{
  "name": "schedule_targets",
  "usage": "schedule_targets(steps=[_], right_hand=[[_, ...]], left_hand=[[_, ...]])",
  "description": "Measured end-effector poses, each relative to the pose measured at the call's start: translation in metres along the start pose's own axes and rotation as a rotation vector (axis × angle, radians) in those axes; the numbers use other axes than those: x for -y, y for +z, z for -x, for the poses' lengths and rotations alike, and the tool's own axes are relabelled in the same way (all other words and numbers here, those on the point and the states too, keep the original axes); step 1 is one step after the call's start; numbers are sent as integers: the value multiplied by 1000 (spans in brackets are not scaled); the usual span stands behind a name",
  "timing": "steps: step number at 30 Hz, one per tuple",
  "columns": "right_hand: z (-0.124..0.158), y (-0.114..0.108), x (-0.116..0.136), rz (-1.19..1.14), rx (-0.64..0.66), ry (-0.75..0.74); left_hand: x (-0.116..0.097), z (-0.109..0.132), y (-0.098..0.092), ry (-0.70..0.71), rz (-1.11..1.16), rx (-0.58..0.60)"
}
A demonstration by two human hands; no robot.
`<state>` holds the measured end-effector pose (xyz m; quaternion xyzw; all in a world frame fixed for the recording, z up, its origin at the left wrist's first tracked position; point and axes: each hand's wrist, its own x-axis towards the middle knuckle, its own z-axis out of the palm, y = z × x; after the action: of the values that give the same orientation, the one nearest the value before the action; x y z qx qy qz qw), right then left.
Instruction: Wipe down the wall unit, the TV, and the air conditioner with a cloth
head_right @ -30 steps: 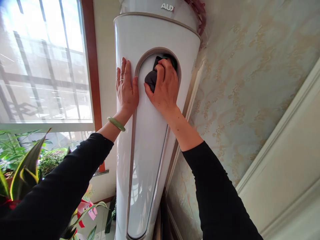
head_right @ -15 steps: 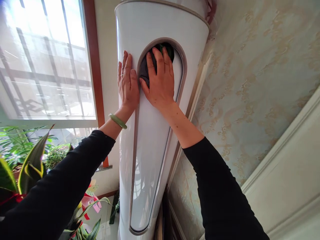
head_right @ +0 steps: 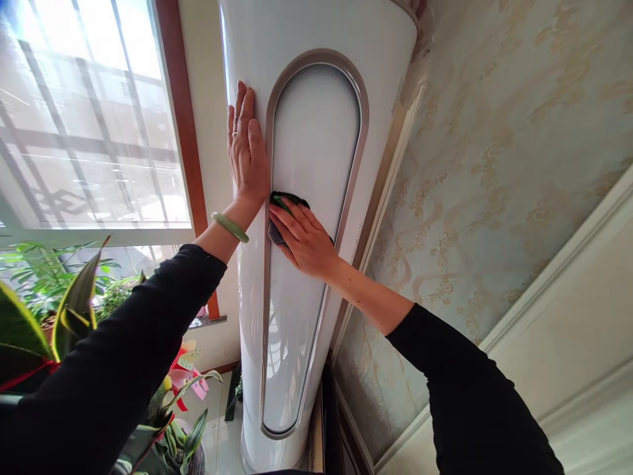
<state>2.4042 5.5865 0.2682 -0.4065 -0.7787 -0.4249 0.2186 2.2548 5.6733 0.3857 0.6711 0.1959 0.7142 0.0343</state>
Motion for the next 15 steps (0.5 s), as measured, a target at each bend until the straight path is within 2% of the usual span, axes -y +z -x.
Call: schedule_targets(steps=[2,4,9,12,15], right_hand=[[6,-3,-7,0,44,-54],[-3,-16,-23,6,5,-31],[-70,-62,-62,122,-247,126],[-95,-68,-56,187,-306,189],[-87,-49,-24,139,-243,232]], left_hand=[[0,0,0,-7,13,-2],[-2,1,0,6,0,-4],[-3,-1,3,32,-68,-25],[3,-5,5,65,-98,-46],[11,-9,8,93,-145,-50]])
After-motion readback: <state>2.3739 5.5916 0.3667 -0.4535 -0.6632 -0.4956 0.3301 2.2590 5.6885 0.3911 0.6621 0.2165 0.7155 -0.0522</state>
